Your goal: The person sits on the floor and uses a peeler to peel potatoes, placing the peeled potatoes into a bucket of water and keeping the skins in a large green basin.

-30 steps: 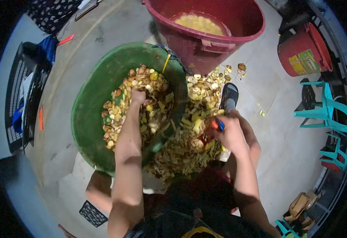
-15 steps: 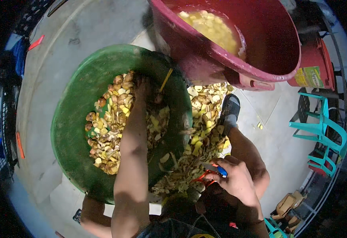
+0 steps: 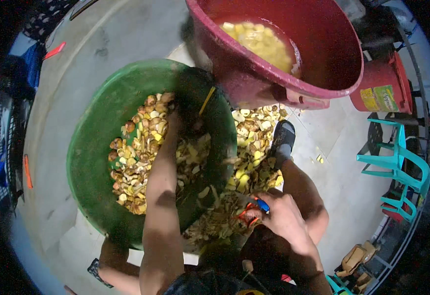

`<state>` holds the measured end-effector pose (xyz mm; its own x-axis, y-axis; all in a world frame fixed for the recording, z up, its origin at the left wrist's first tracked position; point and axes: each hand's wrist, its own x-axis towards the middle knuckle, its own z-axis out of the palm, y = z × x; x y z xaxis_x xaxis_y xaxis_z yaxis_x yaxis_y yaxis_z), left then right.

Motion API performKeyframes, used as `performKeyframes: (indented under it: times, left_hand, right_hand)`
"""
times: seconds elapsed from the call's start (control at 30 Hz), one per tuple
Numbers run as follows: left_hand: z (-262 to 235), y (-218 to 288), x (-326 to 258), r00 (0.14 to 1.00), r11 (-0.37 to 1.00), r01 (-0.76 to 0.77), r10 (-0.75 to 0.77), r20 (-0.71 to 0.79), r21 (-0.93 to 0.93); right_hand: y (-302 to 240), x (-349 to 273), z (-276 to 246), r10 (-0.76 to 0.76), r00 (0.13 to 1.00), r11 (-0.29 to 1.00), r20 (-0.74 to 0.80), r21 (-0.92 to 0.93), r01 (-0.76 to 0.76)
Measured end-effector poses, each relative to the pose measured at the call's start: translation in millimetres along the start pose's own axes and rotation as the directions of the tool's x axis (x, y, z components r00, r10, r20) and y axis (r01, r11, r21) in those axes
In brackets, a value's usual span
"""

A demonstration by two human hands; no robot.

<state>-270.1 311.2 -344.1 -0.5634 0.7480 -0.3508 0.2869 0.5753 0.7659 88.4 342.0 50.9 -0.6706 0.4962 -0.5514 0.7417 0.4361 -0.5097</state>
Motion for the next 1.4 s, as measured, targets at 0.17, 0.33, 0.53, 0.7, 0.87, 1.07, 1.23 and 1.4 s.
performKeyframes:
  times: [0.17,0.33,0.53,0.7,0.87,1.07,1.23,1.4]
  left_hand:
    - [-29.5,64.9,-117.1,1.0,0.516,0.03,-0.017,0.025,-0.856]
    - [-59.8,149.4,-236.2,0.982,0.492,-0.177,0.029,-0.188,-0.853]
    - [-94.4,230.4,-355.4,0.921,0.333,-0.333,0.316,-0.228,-0.882]
    - [-115.7,241.4,-429.4,0.873,0.407,-0.381,0.454,-0.178,-0.83]
    - [-125.7,227.8,-470.8,0.836,0.246,-0.418,0.482,-0.264,-0.874]
    - [-104.7,196.1,-492.2,0.823,0.087,-0.31,0.524,-0.221,-0.947]
    - [-109.2,183.4,-494.9,0.858,-0.188,-0.198,0.442,-0.263,-0.962]
    - [-121.6,196.6,-512.7,0.872,0.009,-0.294,0.411,-0.265,-0.956]
  right_hand:
    - [6.9,-8.0,19.1,-0.097,0.993,0.994,-0.068,-0.055,0.094]
    - [-3.4,-23.9,45.6,-0.147,0.956,0.989,-0.256,-0.017,0.147]
    - [-39.7,-52.2,72.7,-0.253,0.831,0.954,-0.496,0.018,0.301]
    - [-70.2,-85.9,92.1,-0.371,0.733,0.907,-0.571,-0.053,0.418]
    - [-86.7,-118.8,104.1,-0.476,0.668,0.858,-0.572,-0.136,0.496]
    - [-40.5,-84.7,125.4,-0.448,0.77,0.893,-0.454,-0.181,0.413]
    - [-51.3,-108.3,149.0,-0.457,0.734,0.884,-0.502,-0.164,0.439]
    - [-73.7,-133.6,147.7,-0.411,0.786,0.908,-0.462,-0.136,0.395]
